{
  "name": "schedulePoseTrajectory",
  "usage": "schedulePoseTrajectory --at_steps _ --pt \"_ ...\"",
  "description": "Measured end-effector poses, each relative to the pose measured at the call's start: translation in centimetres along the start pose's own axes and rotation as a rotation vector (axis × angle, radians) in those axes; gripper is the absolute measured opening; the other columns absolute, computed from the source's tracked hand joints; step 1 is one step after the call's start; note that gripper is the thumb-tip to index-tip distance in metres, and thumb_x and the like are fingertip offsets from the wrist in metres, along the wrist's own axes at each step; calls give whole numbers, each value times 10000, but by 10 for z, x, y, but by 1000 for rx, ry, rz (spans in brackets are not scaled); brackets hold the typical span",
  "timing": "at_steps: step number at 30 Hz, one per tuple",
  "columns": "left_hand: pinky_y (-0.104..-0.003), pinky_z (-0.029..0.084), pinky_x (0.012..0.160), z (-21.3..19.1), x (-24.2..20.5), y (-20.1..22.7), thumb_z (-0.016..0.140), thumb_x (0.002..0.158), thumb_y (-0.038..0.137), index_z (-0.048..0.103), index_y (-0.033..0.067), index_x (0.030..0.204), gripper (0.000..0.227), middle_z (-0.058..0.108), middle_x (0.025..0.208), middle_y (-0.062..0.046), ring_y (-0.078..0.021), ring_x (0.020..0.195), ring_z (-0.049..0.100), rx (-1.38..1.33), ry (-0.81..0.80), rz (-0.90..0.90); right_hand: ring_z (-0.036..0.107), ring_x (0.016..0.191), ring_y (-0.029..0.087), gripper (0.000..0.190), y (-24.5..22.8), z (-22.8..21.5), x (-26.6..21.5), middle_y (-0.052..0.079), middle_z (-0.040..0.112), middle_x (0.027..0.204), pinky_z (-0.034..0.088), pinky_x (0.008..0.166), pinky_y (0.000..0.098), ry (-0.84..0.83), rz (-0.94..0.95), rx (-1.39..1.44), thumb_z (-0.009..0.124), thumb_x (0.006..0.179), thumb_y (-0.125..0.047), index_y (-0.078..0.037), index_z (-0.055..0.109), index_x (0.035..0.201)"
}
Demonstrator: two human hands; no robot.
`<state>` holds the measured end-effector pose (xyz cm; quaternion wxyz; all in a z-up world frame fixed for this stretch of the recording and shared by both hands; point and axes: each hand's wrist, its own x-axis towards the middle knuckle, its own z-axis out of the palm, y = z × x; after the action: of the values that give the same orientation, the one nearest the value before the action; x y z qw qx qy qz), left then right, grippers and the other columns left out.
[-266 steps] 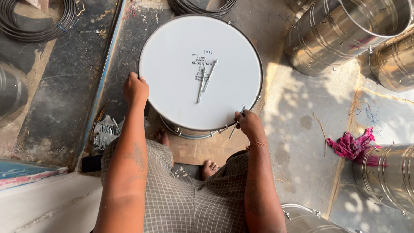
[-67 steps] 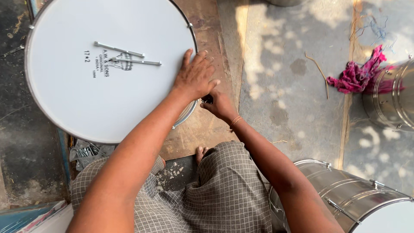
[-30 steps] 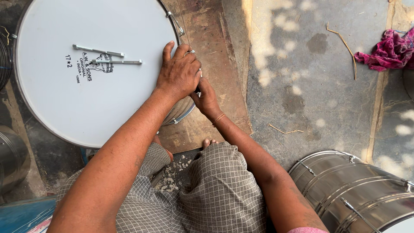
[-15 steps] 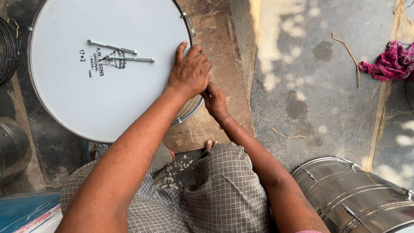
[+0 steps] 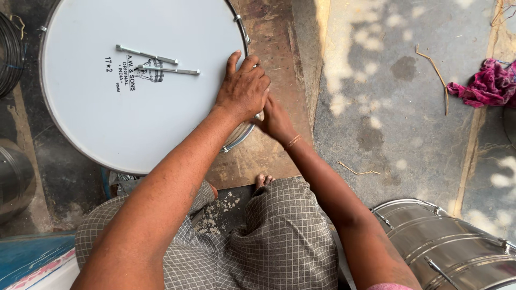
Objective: The person is assembling a drum by tightening the tension rods around the drumhead using a wrench. They systematically move around the drum, securing each rod to ensure the drumhead is properly attached.
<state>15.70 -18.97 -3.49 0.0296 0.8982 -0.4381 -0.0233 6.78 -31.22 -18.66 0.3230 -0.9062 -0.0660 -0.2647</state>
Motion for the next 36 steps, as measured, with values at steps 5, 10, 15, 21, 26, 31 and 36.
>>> schedulePoseTrajectory --at_steps 5,10,15,21,26,31,36 --pt "-573 129 1200 -3 1 3 634 935 235 746 99 918 176 691 1079 -46 -249 1340 441 -6 35 14 669 919 193 520 30 -8 21 108 649 1210 609 773 326 154 568 366 662 947 14 -96 530 1437" --pt "-575 115 1202 -4 5 3 608 934 225 745 107 928 181 686 1081 -34 -235 1332 432 45 -15 -8 620 917 283 653 1 0 0 163 604 1084 542 766 371 -120 145 337 862 762 -84 -41 496 1301" --pt "-574 112 1225 -1 1 1 559 990 206 742 105 934 216 689 1062 -41 -231 1348 429 22 -58 -14 668 902 191 396 27 14 -6 127 652 1152 607 792 316 107 599 492 680 980 -89 -75 557 1357" --pt "-574 127 1217 3 1 0 530 943 172 746 104 924 227 695 1100 -44 -232 1353 433 9 9 -18 663 751 235 558 -15 11 -27 136 667 896 557 694 368 -190 405 428 916 769 -173 -10 558 1164" --pt "-574 132 1200 5 3 -1 517 926 205 738 122 911 237 688 1087 -48 -240 1321 441 61 71 -10 703 913 298 284 -1 25 -19 128 720 1020 575 806 386 -132 158 269 854 839 -104 -72 686 1066" --pt "-567 139 1207 1 1 2 506 956 223 734 128 930 249 676 1055 -14 -214 1303 446 46 25 -30 683 808 341 330 -20 7 -22 174 696 983 551 732 416 -192 294 332 841 807 -114 -6 661 1063" --pt "-544 147 1223 -6 2 5 515 929 205 733 150 936 225 673 1060 24 -190 1296 449 47 -48 -61 684 883 380 293 -15 19 -11 203 705 997 555 759 436 -178 236 205 852 828 -96 0 684 1048"
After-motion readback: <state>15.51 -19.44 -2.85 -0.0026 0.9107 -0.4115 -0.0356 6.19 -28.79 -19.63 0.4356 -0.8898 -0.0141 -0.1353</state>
